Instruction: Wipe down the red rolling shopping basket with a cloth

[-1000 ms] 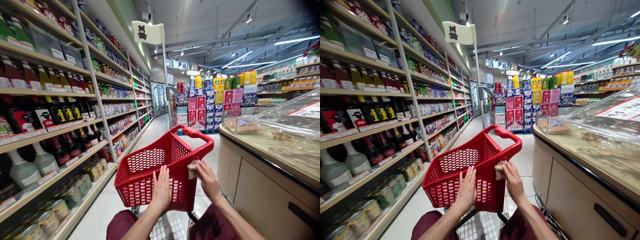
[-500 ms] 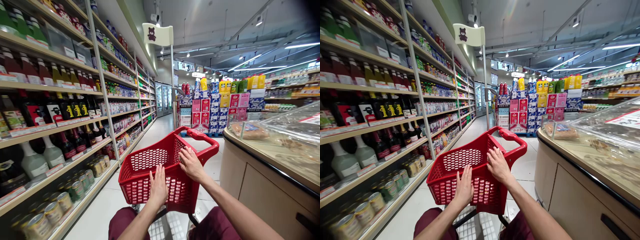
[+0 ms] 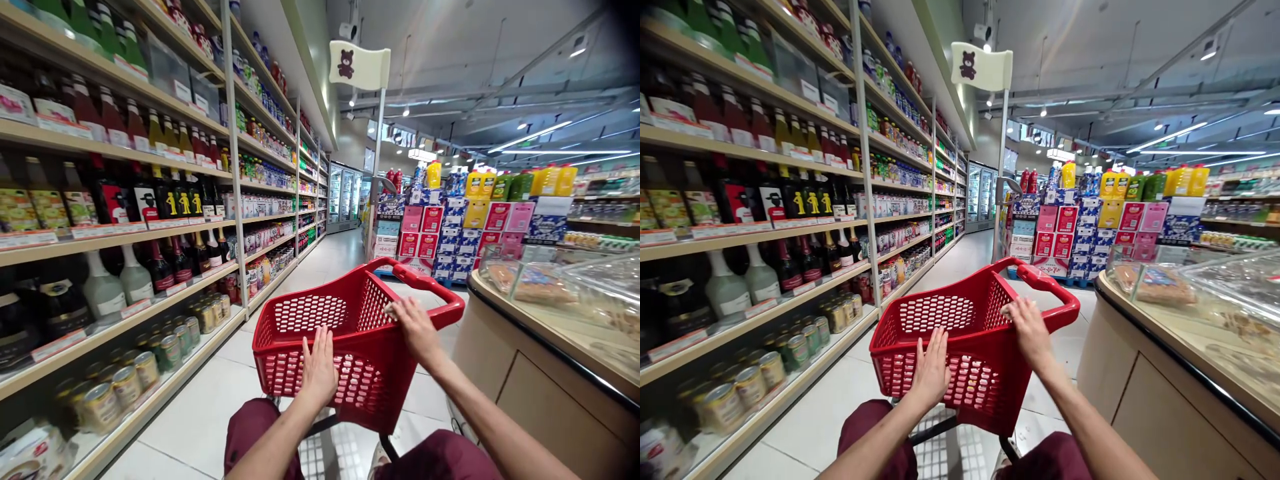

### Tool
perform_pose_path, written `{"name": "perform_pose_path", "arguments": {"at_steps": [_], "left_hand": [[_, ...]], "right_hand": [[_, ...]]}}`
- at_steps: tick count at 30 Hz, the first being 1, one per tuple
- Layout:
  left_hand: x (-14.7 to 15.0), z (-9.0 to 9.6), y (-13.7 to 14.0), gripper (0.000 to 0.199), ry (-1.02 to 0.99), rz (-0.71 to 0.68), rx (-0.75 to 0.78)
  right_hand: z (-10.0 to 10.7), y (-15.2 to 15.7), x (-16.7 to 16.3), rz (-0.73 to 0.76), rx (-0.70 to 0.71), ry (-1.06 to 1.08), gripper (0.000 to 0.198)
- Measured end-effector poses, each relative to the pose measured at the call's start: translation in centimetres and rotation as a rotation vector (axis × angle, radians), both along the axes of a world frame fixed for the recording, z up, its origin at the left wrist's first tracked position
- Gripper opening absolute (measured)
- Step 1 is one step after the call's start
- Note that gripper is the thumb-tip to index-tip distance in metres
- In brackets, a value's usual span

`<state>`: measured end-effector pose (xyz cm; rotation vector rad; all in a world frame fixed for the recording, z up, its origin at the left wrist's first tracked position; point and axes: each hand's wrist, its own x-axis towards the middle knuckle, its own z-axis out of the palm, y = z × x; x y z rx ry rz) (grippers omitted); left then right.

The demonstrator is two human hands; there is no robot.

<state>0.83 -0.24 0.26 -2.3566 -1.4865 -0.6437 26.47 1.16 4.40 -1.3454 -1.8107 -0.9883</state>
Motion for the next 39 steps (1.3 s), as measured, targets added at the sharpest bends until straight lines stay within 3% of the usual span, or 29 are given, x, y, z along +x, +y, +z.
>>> {"name": "perform_pose_path", "arguments": {"at_steps": [3,6,8,13,16,21,24,26,31,37,39], "left_hand": [[-0.2,-0.3,0.0,0.069,0.024,-0.011,0.026],[-1.3,-0.5,0.2,0.069,0.044,0.018,0.047],[-2.5,-0.5,0.5,0.069,0.050,0.068,0.038],[-5.5,-0.9,0.8,0.067,0.035,0.122,0.033],[-6.8,-1.4,0.8,0.067,0.029,0.131,0.046],[-7.4,-1.8,0.7,0.066,0.067,0.133,0.056],[-7.5,-1.7,0.6,0.066,0.096,0.138,0.050],[-7.9,-1.5,0.5,0.067,0.094,0.170,0.033],[-8.3,-1.3,0.3,0.067,0.072,0.214,0.005],[-4.6,-1.5,-0.7,0.068,0.135,0.083,-0.011],[-3.8,-1.4,-0.9,0.069,0.134,0.088,-0.031]], "right_hand": [[-2.2,0.2,-5.2,0.090,-0.046,-0.095,0.042],[-3.0,0.2,-8.8,0.089,-0.104,-0.094,0.035],[-2.6,0.2,-8.9,0.074,-0.156,-0.098,0.036],[-1.1,0.4,-5.4,0.179,-0.250,-0.238,0.044],[-1.3,0.8,-5.2,0.211,-0.245,-0.206,0.044],[-4.5,1.2,-12.4,0.144,-0.074,-0.023,0.040],[-5.3,1.2,-15.9,0.202,-0.107,-0.066,0.041],[-4.9,0.9,-15.0,0.186,-0.120,-0.093,0.044],[-3.3,-0.7,-8.1,0.018,-0.060,-0.012,0.056],[-4.0,-1.2,-10.2,0.083,-0.069,-0.142,0.055],[-3.3,-1.1,-8.7,0.065,-0.083,-0.185,0.056]]}}
